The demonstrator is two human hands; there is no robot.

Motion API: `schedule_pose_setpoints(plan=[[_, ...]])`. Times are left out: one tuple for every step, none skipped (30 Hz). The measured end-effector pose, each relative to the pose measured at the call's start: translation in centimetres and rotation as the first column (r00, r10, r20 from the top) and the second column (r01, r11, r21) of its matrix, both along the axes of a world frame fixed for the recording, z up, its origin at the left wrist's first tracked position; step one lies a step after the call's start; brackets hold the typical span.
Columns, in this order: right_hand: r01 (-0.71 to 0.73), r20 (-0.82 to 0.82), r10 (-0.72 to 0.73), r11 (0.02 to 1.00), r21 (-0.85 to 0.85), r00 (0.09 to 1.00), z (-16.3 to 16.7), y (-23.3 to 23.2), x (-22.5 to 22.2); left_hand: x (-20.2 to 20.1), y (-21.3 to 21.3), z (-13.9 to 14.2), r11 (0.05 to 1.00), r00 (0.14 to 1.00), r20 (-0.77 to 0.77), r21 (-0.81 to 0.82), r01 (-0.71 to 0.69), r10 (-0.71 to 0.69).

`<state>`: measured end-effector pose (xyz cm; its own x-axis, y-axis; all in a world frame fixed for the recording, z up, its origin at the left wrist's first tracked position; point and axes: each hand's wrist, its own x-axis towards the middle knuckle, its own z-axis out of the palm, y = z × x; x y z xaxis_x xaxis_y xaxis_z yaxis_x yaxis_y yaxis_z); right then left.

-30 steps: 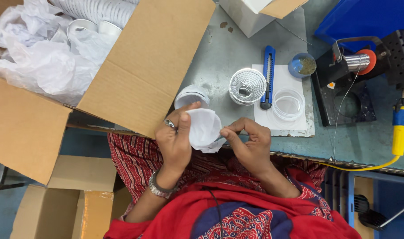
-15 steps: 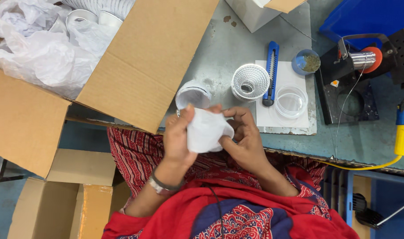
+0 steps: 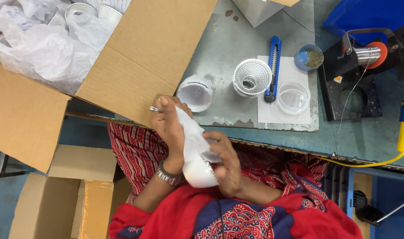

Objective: The person takes white metal lamp reflector cups from a cardboard box, wraps each one in white tissue paper, and places the wrapped reflectors back into the box, occasionally setting a wrapped piece on the workbench. The person handles the reflectors and tissue paper one at a time by hand.

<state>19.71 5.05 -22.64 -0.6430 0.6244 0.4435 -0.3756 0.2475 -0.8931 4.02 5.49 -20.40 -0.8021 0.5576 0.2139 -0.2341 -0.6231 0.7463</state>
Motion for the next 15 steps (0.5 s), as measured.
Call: schedule_pose_setpoints(plan=[[-0.046,-0.08,0.045,0.999,-0.012,0.996,0.0,-0.3,-0.1,-0.2,0.2,0.4,0.994,0.982,-0.156,-0.012,-0.108,0.105],[-0.092,-0.16,0.087,0.996,-0.021,0.983,-0.1,-0.5,-0.3,-0.3,0.5,0.8,0.977,0.929,-0.31,-0.005,-0.212,0.2],[-0.023,-0.093,0.034,0.993,0.116,0.995,-0.3,-0.7,-0.4,-0.2,0.7,1.3,0.964,0.904,-0.35,-0.011,-0.267,0.246],[0.036,-0.03,-0.029,0.967,0.253,0.999,-0.5,-1.1,-0.5,0.1,0.9,1.8,0.947,0.876,-0.387,-0.015,-0.32,0.289],[0.084,0.023,-0.102,0.917,0.39,0.995,-0.9,-1.5,-0.7,0.2,1.2,2.3,0.929,0.844,-0.422,-0.015,-0.371,0.33],[0.121,0.022,-0.14,0.919,0.375,0.99,-1.3,-1.8,-1.3,0.1,1.6,2.9,0.9,0.797,-0.455,0.019,-0.436,0.396],[0.157,0.022,-0.176,0.921,0.357,0.984,-1.7,-2.3,-2.0,-0.2,2.0,3.5,0.866,0.745,-0.485,0.054,-0.498,0.459],[0.191,0.026,-0.212,0.923,0.335,0.977,-1.8,-2.6,-2.5,-0.6,2.2,4.2,0.827,0.686,-0.514,0.087,-0.555,0.515],[0.161,-0.006,-0.163,0.971,0.176,0.987,-1.7,-2.6,-2.8,-1.1,2.4,4.9,0.814,0.684,-0.478,0.128,-0.566,0.551],[0.119,-0.048,-0.118,0.993,0.02,0.992,-1.2,-2.2,-3.0,-1.8,2.5,5.7,0.797,0.68,-0.437,0.174,-0.579,0.589],[0.064,-0.097,-0.077,0.989,-0.136,0.992,-0.4,-1.7,-3.2,-2.5,2.2,6.5,0.767,0.66,-0.402,0.224,-0.601,0.635],[0.15,-0.193,-0.15,0.989,-0.01,0.97,0.8,-0.8,-3.0,-3.2,1.9,7.3,0.733,0.638,-0.365,0.272,-0.623,0.678],[0.243,-0.294,-0.202,0.964,0.111,0.934,2.2,0.8,-2.5,-3.7,1.2,8.1,0.73,0.635,-0.362,0.289,-0.62,0.683],[0.317,-0.26,-0.242,0.898,0.305,0.935,3.9,3.3,-1.7,-4.1,0.5,8.8,0.726,0.631,-0.359,0.306,-0.616,0.687],[0.368,-0.232,-0.289,0.795,0.483,0.929,5.8,6.0,-0.8,-4.4,-0.5,9.4,0.769,0.662,-0.393,0.279,-0.575,0.638]])
